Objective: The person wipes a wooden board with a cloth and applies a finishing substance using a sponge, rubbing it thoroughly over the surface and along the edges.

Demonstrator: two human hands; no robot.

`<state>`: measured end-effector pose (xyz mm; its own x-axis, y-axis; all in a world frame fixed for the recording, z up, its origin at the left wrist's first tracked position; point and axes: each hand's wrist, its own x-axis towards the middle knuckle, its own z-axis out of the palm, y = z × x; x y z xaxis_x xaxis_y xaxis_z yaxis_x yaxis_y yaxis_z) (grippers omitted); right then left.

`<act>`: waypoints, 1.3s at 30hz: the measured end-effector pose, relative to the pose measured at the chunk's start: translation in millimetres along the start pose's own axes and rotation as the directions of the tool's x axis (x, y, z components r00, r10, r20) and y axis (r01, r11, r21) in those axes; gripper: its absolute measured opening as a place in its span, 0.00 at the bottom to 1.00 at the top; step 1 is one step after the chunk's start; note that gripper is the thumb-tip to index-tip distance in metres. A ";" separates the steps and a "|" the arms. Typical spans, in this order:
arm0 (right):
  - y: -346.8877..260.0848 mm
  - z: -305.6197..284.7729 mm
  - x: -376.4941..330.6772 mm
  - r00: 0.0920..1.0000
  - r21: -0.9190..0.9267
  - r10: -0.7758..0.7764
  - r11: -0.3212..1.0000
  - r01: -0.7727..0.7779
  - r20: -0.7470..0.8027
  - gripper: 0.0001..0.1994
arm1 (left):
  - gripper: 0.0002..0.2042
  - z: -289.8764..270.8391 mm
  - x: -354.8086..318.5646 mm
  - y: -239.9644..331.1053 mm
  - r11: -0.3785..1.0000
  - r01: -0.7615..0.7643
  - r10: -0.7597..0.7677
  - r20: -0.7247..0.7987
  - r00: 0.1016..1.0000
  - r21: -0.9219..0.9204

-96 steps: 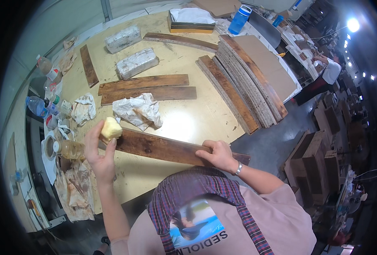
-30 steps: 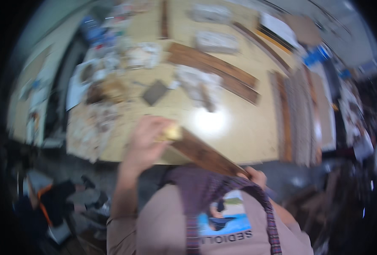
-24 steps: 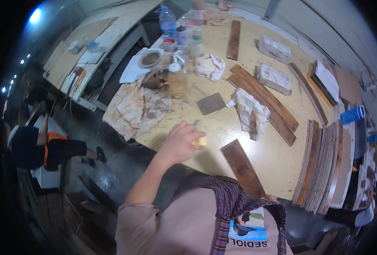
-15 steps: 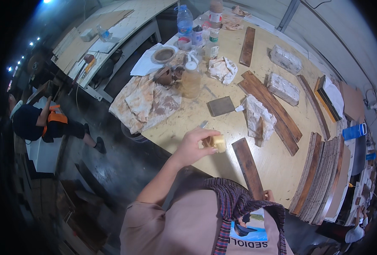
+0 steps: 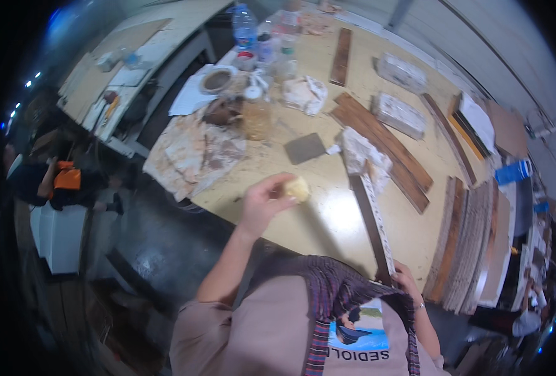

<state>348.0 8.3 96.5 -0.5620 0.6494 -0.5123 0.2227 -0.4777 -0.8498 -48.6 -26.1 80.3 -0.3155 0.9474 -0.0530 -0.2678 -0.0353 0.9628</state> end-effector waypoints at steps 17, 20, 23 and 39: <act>30.5 -15.0 -2.2 0.995 -0.317 0.077 0.944 -0.093 -0.063 0.29 | 0.24 44.2 19.4 15.8 0.784 -0.362 0.306 0.193 0.932 0.504; 28.8 -10.0 2.4 0.996 -0.336 0.083 0.938 -0.092 -0.040 0.27 | 0.23 55.4 16.1 21.7 0.677 -0.478 0.378 0.294 0.878 0.560; 15.2 1.1 2.8 0.996 -0.422 0.079 0.902 -0.086 -0.033 0.25 | 0.23 64.5 19.1 21.9 0.650 -0.525 0.419 0.317 0.851 0.549; 19.2 -21.0 30.4 0.989 -0.642 0.148 0.761 -0.098 0.024 0.24 | 0.22 23.4 -18.8 11.4 0.666 -0.481 0.512 0.120 0.851 0.570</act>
<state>351.9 31.2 62.0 -0.5416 0.5572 -0.6294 0.7359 -0.0475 -0.6754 -24.5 -36.9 98.4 -0.2958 0.8262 0.4795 0.4921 -0.2984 0.8178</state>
